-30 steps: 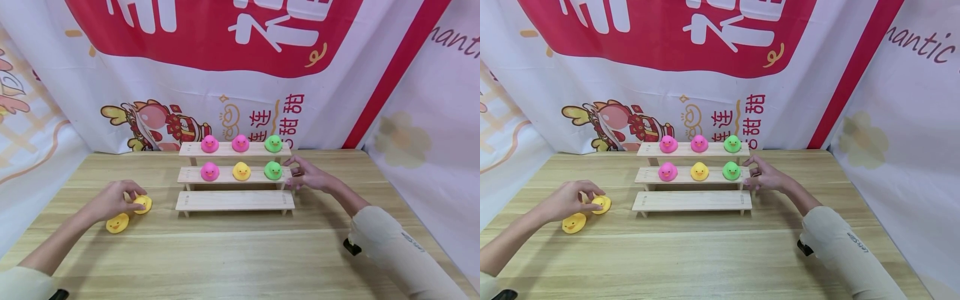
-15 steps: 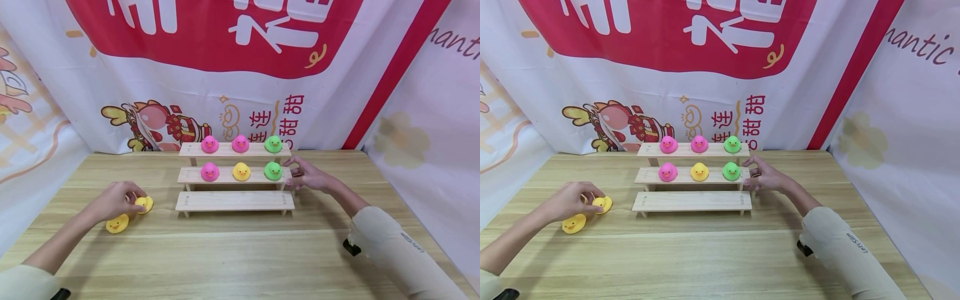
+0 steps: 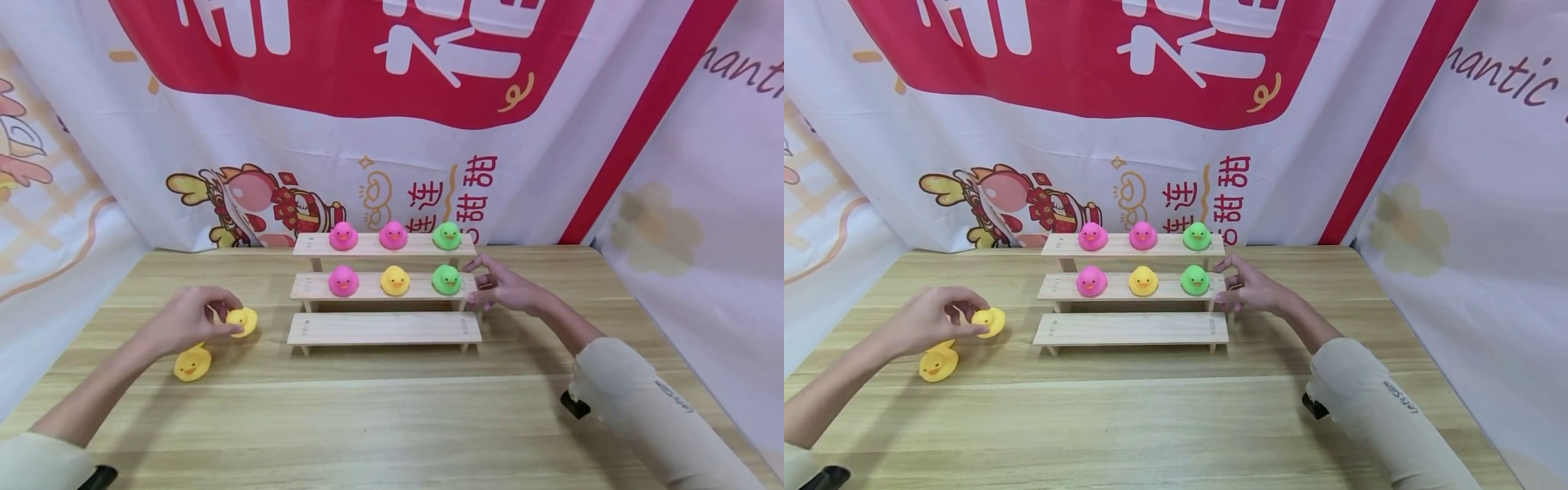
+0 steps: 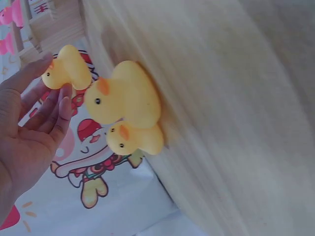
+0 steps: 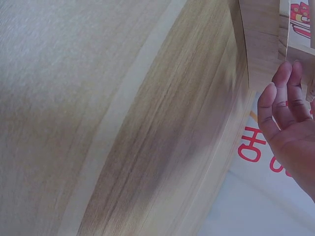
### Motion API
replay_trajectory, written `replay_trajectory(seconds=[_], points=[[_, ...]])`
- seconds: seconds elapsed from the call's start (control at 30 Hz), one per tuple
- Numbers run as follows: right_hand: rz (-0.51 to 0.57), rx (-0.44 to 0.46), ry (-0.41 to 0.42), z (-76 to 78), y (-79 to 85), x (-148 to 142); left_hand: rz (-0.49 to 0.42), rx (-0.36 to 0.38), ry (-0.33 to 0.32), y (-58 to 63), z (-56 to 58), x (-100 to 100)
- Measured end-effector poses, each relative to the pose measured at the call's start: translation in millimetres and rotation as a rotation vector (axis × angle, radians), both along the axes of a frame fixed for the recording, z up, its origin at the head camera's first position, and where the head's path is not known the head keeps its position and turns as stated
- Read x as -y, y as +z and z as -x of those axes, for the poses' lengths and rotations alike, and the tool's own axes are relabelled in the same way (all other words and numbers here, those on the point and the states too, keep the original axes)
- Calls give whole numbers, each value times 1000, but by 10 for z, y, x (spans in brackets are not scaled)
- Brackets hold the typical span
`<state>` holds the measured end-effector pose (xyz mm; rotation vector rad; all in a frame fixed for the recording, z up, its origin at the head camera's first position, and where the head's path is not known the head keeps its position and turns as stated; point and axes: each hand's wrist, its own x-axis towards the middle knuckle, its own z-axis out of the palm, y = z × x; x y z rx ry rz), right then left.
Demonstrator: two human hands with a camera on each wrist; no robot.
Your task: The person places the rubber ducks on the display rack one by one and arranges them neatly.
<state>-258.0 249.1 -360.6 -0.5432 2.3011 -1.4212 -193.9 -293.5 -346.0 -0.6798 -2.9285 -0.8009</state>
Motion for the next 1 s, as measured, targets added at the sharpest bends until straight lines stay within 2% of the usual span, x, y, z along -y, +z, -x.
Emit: replay_trajectory(seconds=[0.1,0.23,0.53,1.0], points=[[6,2,4,0,-1,-4,-17,-79,-17,50,-17,-42],[5,3,4,-3,-3,-8,-58,-124,-58,90,-40,-100],[9,7,3,-9,-2,-7,-183,-109,-129,132,-82,-264],[20,5,10,-6,-7,-7,-222,-133,-208,157,-73,-600]])
